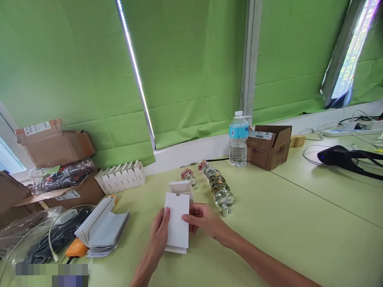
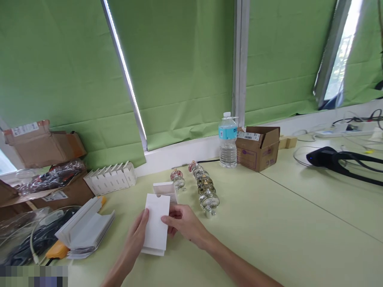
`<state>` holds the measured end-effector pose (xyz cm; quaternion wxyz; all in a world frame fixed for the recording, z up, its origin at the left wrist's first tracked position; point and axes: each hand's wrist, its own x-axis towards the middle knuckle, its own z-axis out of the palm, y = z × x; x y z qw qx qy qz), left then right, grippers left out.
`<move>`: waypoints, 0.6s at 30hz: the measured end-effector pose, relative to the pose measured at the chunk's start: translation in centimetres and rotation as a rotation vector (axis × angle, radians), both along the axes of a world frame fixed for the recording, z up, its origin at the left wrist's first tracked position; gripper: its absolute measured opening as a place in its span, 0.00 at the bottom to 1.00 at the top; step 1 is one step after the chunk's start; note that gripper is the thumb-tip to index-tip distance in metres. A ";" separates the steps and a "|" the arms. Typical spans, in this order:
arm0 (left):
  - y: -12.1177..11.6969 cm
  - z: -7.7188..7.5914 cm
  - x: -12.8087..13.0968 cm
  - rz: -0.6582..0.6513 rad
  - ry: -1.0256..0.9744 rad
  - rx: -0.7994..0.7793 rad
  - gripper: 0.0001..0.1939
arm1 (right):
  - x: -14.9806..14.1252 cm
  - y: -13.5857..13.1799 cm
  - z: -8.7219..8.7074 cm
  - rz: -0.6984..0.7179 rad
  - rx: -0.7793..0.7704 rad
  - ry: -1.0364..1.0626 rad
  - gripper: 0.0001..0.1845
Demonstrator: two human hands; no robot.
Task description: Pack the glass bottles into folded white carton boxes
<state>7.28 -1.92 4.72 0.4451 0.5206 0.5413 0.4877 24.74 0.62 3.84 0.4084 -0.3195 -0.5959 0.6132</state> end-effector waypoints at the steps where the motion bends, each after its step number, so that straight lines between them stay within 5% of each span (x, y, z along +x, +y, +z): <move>1: -0.1 0.2 0.0 0.018 0.001 0.021 0.30 | 0.1 0.1 0.1 -0.004 0.010 -0.024 0.20; 5: 0.3 0.5 -1.2 0.151 0.030 0.179 0.26 | 1.0 0.1 1.0 0.038 0.091 -0.167 0.16; 8: 1.1 0.2 -2.7 0.248 0.244 0.323 0.22 | 1.6 0.0 1.6 0.085 0.121 -0.249 0.15; 13: 2.1 1.0 -3.3 0.073 0.412 0.531 0.15 | 1.9 -0.2 2.2 0.152 0.113 -0.271 0.14; 18: 3.4 2.6 -1.9 -0.110 0.365 0.455 0.16 | 2.3 -0.2 2.7 0.199 0.089 -0.230 0.15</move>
